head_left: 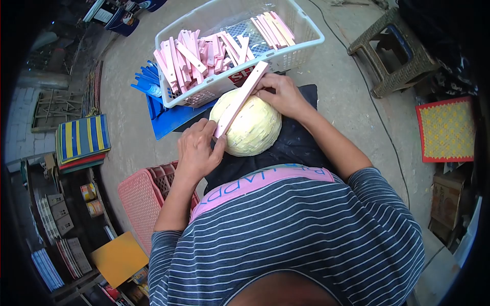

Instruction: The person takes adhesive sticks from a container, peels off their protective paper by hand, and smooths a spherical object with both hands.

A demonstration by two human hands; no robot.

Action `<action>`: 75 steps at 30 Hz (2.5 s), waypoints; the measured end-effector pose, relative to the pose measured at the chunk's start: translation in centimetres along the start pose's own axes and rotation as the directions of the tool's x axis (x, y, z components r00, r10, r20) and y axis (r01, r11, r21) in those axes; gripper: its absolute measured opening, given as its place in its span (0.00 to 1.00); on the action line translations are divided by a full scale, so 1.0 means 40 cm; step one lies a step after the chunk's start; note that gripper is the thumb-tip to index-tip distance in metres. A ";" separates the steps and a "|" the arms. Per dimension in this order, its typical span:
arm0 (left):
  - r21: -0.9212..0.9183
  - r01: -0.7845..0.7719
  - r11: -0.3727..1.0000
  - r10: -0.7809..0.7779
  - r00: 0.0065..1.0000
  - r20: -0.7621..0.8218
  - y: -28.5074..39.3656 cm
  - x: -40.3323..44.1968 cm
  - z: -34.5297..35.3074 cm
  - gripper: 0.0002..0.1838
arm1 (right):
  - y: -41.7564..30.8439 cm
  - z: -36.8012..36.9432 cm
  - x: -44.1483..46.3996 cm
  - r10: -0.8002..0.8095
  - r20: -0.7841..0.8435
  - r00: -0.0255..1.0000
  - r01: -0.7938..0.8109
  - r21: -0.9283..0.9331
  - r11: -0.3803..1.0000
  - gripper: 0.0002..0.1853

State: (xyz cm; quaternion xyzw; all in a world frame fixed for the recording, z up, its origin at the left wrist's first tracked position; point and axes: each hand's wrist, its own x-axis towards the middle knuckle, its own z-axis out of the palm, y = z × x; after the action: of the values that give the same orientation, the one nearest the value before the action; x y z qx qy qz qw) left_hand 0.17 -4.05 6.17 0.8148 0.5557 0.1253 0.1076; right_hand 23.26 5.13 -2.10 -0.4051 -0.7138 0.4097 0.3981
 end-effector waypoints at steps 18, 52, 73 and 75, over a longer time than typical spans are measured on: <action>0.002 0.036 0.999 -0.035 0.994 -0.100 0.042 0.075 0.036 0.15 | -0.050 0.060 -0.112 -0.403 -0.040 0.914 0.371 -0.314 0.874 0.28; -0.339 0.039 0.940 -0.067 0.995 -0.073 -0.100 -0.048 0.051 0.15 | -0.044 0.098 -0.092 -0.434 -0.003 0.901 0.392 -0.420 0.818 0.37; -0.479 -0.083 0.874 -0.047 0.967 -0.252 -0.159 -0.093 0.163 0.12 | -0.083 0.117 -0.086 -0.453 0.099 0.886 0.437 -0.502 0.746 0.35; -0.483 -0.088 0.871 -0.052 0.962 -0.268 -0.168 -0.098 0.173 0.12 | -0.083 0.116 -0.083 -0.453 0.102 0.886 0.440 -0.497 0.748 0.34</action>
State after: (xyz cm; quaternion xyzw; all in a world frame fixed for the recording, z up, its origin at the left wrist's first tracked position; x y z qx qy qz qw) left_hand -4.88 -5.53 -2.81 0.7408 0.5074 0.3740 0.2320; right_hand 19.41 -0.20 -1.46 -0.3179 -0.8667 0.0952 0.3723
